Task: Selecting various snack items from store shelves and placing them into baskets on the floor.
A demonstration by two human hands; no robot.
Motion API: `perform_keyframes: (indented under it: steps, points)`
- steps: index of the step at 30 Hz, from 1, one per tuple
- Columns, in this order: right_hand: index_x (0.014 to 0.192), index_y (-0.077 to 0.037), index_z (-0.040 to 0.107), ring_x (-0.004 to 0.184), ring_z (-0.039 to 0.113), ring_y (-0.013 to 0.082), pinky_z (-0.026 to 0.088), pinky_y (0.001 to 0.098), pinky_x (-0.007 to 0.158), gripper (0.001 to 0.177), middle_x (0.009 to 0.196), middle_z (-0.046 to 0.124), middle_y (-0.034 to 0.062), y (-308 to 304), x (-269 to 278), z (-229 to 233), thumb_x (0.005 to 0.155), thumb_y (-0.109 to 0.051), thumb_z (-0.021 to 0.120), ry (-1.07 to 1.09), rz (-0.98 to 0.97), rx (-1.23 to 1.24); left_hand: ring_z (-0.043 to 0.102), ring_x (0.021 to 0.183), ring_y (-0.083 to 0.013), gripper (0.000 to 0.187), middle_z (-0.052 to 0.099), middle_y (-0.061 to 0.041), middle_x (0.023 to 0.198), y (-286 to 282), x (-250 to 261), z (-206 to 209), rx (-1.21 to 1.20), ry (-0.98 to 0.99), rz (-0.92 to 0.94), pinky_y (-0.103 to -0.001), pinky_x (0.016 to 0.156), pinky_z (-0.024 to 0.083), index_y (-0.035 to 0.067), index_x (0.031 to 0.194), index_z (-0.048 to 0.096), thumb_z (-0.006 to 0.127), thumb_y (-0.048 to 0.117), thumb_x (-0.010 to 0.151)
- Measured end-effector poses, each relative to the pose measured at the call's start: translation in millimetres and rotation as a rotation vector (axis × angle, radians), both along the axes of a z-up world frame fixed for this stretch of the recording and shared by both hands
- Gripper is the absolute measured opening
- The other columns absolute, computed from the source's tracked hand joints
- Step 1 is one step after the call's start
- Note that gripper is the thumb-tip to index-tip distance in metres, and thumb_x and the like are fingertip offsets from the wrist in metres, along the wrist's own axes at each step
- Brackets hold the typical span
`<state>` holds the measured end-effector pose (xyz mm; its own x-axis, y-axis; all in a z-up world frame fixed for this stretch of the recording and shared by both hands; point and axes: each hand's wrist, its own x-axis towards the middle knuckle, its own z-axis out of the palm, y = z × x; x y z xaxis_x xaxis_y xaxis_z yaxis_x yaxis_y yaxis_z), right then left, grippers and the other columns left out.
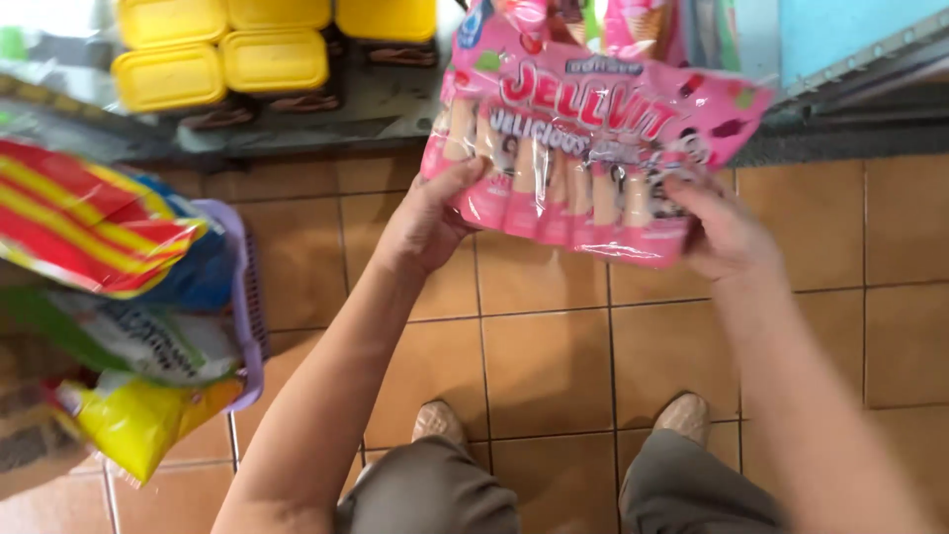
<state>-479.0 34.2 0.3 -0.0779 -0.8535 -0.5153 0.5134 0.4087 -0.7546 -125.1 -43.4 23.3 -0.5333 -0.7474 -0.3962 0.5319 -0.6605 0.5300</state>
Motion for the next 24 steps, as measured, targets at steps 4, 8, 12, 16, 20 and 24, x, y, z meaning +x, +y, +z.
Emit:
perform_keyframes:
  steps: [4, 8, 12, 16, 20, 24]
  points:
    - [0.137, -0.009, 0.06, 0.107, 0.067, 0.0175, 0.052, 0.0404, 0.09, 0.046, 0.12, 0.07, 0.0019, 15, 11, 44, 0.093, -0.017, 0.071, 0.193, 0.36, 0.119, 0.071, 0.107, -0.0209, 0.045, 0.072, -0.005, 0.12, 22, 6, 31, 0.038, -0.044, 0.097, -0.041, 0.086, 0.062, 0.009, 0.135, 0.06, 0.074, 0.019, 0.093]
    - [0.135, -0.012, 0.062, 0.104, 0.067, 0.0124, 0.056, 0.0347, 0.088, 0.043, 0.12, 0.07, -0.0023, 41, 8, 66, 0.094, -0.02, 0.07, 0.264, 0.191, 0.089, 0.072, 0.103, -0.0188, 0.041, 0.073, -0.003, 0.116, 34, -12, 67, 0.071, -0.045, 0.062, -0.041, 0.087, 0.06, 0.011, 0.131, 0.062, 0.072, 0.02, 0.092]
    - [0.134, -0.013, 0.061, 0.109, 0.07, 0.0106, 0.058, 0.0293, 0.094, 0.041, 0.124, 0.07, -0.001, 37, 23, 63, 0.099, -0.033, 0.07, 0.053, 0.039, -0.133, 0.071, 0.105, -0.0189, 0.046, 0.072, -0.004, 0.117, 38, -16, 54, 0.103, -0.063, 0.054, -0.043, 0.091, 0.057, 0.009, 0.131, 0.062, 0.074, 0.023, 0.088]
    - [0.131, -0.016, 0.064, 0.098, 0.07, 0.0099, 0.057, 0.0307, 0.081, 0.04, 0.117, 0.071, -0.0027, 48, 31, 47, 0.098, -0.037, 0.07, 0.164, 0.009, 0.016, 0.07, 0.107, -0.0204, 0.051, 0.072, -0.005, 0.118, 45, -9, 23, 0.163, -0.061, -0.043, -0.043, 0.094, 0.057, 0.007, 0.131, 0.061, 0.075, 0.025, 0.085]
    - [0.125, -0.013, 0.067, 0.096, 0.07, 0.0095, 0.058, 0.0303, 0.082, 0.033, 0.112, 0.073, -0.002, 55, 15, 33, 0.1, -0.033, 0.071, 0.15, -0.084, 0.091, 0.068, 0.11, -0.0192, 0.053, 0.071, -0.005, 0.12, 36, 4, 4, 0.038, -0.017, -0.218, -0.041, 0.098, 0.055, 0.006, 0.134, 0.059, 0.072, 0.027, 0.087]
    - [0.121, -0.01, 0.068, 0.095, 0.07, 0.0105, 0.057, 0.0289, 0.083, 0.024, 0.111, 0.075, 0.0005, 51, 23, 58, 0.104, -0.026, 0.067, 0.152, -0.077, 0.004, 0.067, 0.111, -0.016, 0.051, 0.071, -0.006, 0.121, 29, 6, 18, -0.164, -0.106, -0.289, -0.033, 0.101, 0.053, 0.001, 0.134, 0.061, 0.067, 0.035, 0.096]
